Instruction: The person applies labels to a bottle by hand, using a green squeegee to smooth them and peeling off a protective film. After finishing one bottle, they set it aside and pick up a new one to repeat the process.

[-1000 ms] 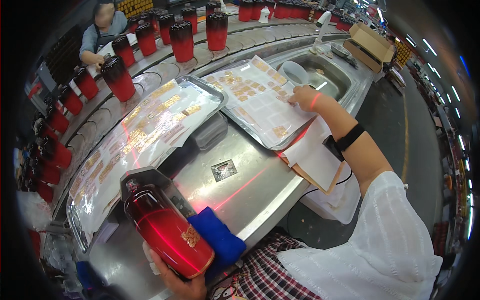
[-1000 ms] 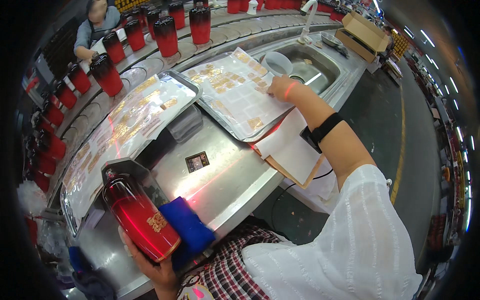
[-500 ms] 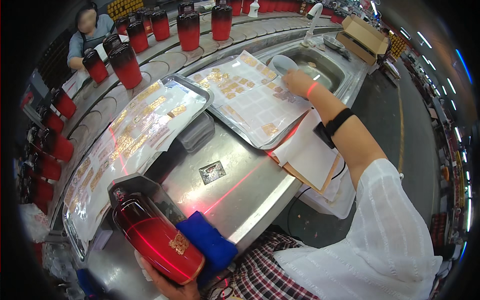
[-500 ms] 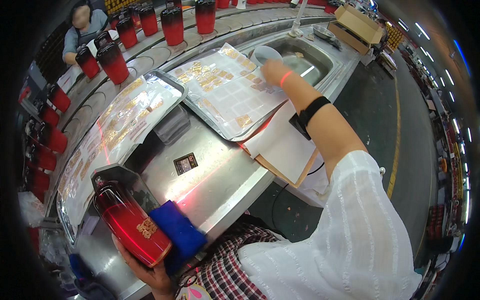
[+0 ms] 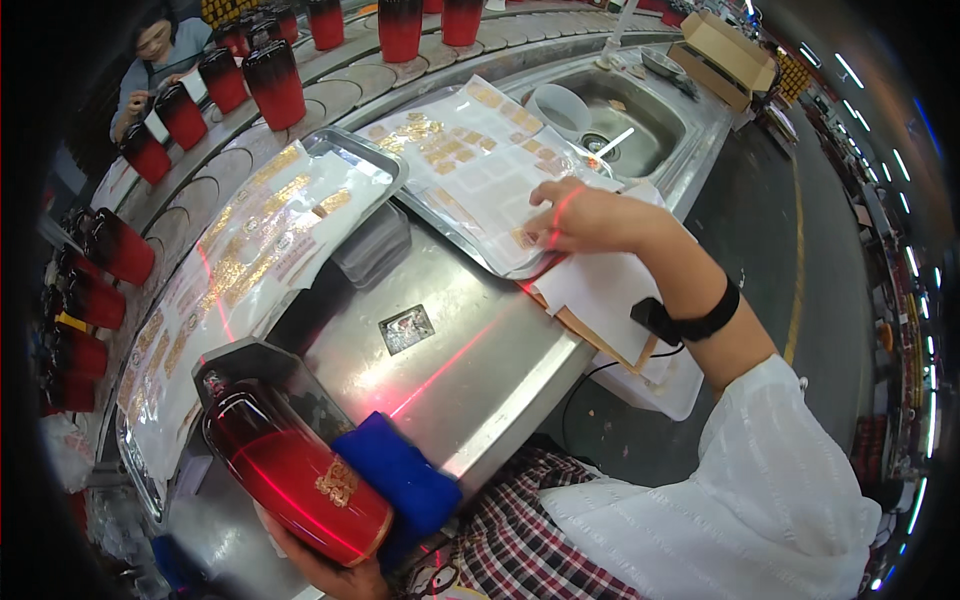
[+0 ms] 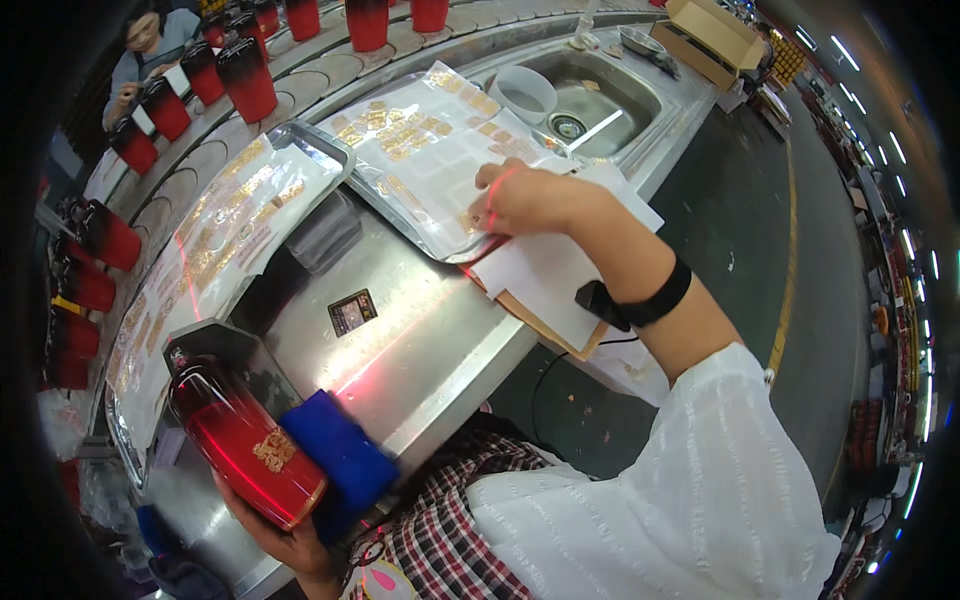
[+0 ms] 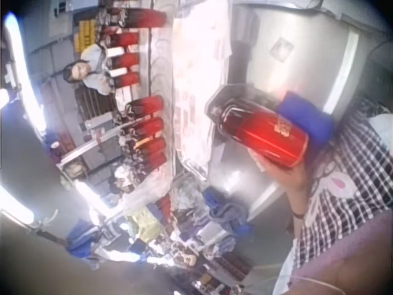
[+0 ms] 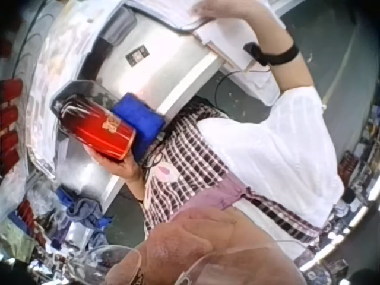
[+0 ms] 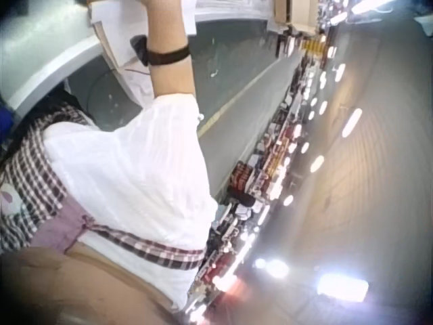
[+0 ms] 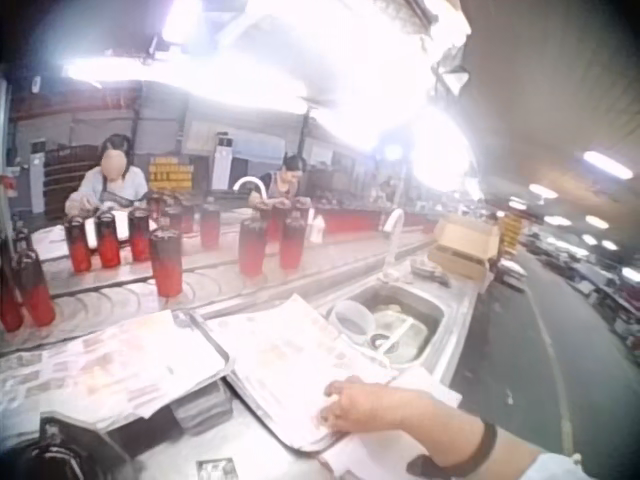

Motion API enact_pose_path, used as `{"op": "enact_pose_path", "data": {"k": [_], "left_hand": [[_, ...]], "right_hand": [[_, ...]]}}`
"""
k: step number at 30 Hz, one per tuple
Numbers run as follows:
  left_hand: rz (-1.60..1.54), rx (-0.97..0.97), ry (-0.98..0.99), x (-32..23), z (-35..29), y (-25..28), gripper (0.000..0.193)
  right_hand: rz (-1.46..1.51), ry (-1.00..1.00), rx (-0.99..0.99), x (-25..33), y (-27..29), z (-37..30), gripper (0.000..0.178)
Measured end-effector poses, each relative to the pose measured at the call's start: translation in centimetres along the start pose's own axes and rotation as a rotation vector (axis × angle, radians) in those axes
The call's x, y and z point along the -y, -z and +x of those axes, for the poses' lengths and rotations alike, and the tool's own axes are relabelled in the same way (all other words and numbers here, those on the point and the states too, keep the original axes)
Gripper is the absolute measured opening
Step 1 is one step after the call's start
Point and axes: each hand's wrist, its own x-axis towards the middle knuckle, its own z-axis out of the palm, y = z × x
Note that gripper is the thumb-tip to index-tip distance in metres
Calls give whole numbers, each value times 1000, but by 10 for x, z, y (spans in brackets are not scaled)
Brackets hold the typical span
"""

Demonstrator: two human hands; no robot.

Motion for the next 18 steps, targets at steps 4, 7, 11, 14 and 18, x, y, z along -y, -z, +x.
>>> {"op": "enact_pose_path", "data": {"k": [4,7,11,14,18], "left_hand": [[-4,10,-33,1,3,0,97],[-3,5,-74,4,4,0,96],[-53,-6,-41,11,0,-1,100],[-65,-19,-21,8,3,-1,105],[-75,-14,-31,7,2,1,104]], "right_hand": [[68,-119,-42,14,-8,-19,26],[94,-46,-59,14,-12,-23,24],[196,-29,-87,15,-13,-27,19],[205,-12,-107,19,-14,-27,14],[236,38,-144,15,-18,-24,8]]}}
